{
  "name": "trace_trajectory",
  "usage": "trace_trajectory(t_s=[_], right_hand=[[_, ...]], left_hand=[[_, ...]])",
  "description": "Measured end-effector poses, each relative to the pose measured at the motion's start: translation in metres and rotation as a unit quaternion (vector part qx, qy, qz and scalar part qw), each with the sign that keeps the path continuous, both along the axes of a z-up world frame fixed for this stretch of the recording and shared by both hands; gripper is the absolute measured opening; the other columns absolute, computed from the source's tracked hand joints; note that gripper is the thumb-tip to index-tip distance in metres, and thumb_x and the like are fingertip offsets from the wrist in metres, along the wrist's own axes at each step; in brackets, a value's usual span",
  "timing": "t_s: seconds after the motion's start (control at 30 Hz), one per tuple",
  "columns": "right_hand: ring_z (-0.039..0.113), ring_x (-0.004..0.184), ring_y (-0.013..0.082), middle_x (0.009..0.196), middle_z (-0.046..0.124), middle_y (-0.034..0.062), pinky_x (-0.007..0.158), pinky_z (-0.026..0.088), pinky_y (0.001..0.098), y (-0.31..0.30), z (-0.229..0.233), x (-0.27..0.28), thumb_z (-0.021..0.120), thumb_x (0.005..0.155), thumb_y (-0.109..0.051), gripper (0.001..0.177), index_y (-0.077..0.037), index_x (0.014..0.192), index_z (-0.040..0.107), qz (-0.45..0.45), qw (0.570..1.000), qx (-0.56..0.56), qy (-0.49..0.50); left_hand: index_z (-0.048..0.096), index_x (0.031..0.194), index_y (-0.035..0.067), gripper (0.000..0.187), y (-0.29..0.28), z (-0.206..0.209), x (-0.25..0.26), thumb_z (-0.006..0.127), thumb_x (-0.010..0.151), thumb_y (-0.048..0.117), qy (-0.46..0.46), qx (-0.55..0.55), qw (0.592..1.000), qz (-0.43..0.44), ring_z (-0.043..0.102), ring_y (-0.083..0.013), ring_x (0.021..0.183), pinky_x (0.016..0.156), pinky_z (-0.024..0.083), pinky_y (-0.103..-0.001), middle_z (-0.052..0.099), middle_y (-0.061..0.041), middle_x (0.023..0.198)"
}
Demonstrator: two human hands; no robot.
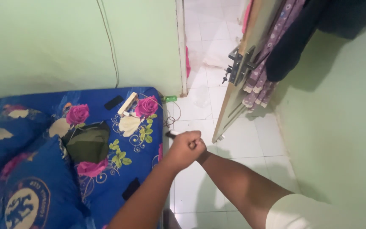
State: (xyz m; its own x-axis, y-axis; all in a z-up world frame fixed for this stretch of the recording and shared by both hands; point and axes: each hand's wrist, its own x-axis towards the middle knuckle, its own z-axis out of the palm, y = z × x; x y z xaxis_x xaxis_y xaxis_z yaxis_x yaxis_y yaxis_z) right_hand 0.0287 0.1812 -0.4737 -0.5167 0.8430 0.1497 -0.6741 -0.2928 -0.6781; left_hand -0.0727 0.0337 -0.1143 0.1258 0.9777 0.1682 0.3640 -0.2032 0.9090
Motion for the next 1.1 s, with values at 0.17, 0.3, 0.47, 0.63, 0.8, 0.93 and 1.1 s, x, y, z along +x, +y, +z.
trace_trajectory(t_s=[0.17, 0.3, 0.47, 0.63, 0.8, 0.93, 1.1], right_hand=[[0.065, 0.093, 0.0196, 0.099, 0.064, 0.0087, 0.081, 0.053, 0.0366, 0.042, 0.009, -0.019, 0.072, 0.089, -0.020, 0.030, -0.003, 0.111, 0.062, -0.001, 0.983, 0.046, -0.175], [0.055, 0.097, 0.0192, 0.103, 0.056, 0.0107, 0.085, 0.045, 0.0289, 0.019, 0.124, -0.057, 0.060, 0.090, -0.020, 0.028, -0.005, 0.114, 0.054, -0.010, 0.827, 0.160, -0.539], [0.068, 0.099, 0.0269, 0.103, 0.073, 0.0142, 0.085, 0.052, 0.0366, -0.027, 0.263, -0.113, 0.065, 0.092, -0.022, 0.021, -0.007, 0.106, 0.068, -0.156, 0.738, 0.345, -0.558], [0.073, 0.094, 0.0225, 0.096, 0.075, 0.0129, 0.081, 0.055, 0.0362, -0.060, 0.270, -0.155, 0.063, 0.092, -0.020, 0.020, -0.005, 0.103, 0.069, -0.152, 0.794, 0.163, -0.566], [0.073, 0.087, 0.0219, 0.088, 0.076, 0.0139, 0.079, 0.055, 0.0369, -0.066, 0.264, -0.159, 0.068, 0.090, -0.020, 0.020, -0.001, 0.097, 0.072, -0.106, 0.803, 0.122, -0.573], [0.070, 0.094, 0.0191, 0.100, 0.073, 0.0128, 0.080, 0.055, 0.0363, -0.043, 0.259, -0.147, 0.068, 0.091, -0.020, 0.029, -0.002, 0.113, 0.065, -0.088, 0.808, 0.194, -0.549], [0.068, 0.102, 0.0219, 0.114, 0.069, 0.0142, 0.082, 0.054, 0.0378, 0.005, 0.249, -0.131, 0.064, 0.092, -0.020, 0.039, -0.004, 0.127, 0.057, -0.070, 0.795, 0.245, -0.551]], left_hand=[[0.047, 0.070, 0.003, 0.029, 0.028, -0.051, -0.055, 0.069, 0.087, 0.010, -0.002, 0.027, 0.997, -0.071, 0.040, -0.0157, 0.060, 0.054, 0.038, -0.034, 0.044, -0.007, 0.062], [0.053, 0.072, 0.005, 0.018, 0.028, -0.031, -0.106, 0.067, 0.083, 0.008, -0.029, 0.023, 0.997, -0.064, 0.048, -0.0119, 0.060, 0.054, 0.040, -0.032, 0.052, -0.003, 0.067], [0.049, 0.070, 0.006, 0.022, 0.050, 0.085, -0.163, 0.065, 0.085, 0.009, -0.063, 0.013, 0.995, -0.076, 0.042, -0.0065, 0.061, 0.053, 0.037, -0.029, 0.046, 0.001, 0.063], [0.042, 0.066, 0.005, 0.029, 0.070, 0.140, -0.179, 0.064, 0.084, 0.009, -0.063, -0.004, 0.994, -0.085, 0.034, -0.0061, 0.059, 0.050, 0.031, -0.030, 0.036, 0.001, 0.059], [0.042, 0.065, 0.006, 0.028, 0.085, 0.109, -0.180, 0.063, 0.084, 0.009, -0.079, -0.051, 0.987, -0.132, 0.034, -0.0043, 0.058, 0.049, 0.030, -0.029, 0.036, 0.004, 0.059], [0.040, 0.064, 0.006, 0.031, 0.090, 0.091, -0.176, 0.064, 0.084, 0.008, -0.081, -0.074, 0.988, -0.111, 0.031, -0.0049, 0.057, 0.048, 0.027, -0.030, 0.034, 0.003, 0.057], [0.042, 0.064, 0.006, 0.030, 0.132, 0.065, -0.161, 0.065, 0.083, 0.008, -0.042, -0.042, 0.993, -0.098, 0.032, -0.0062, 0.057, 0.047, 0.031, -0.029, 0.036, 0.001, 0.055]])
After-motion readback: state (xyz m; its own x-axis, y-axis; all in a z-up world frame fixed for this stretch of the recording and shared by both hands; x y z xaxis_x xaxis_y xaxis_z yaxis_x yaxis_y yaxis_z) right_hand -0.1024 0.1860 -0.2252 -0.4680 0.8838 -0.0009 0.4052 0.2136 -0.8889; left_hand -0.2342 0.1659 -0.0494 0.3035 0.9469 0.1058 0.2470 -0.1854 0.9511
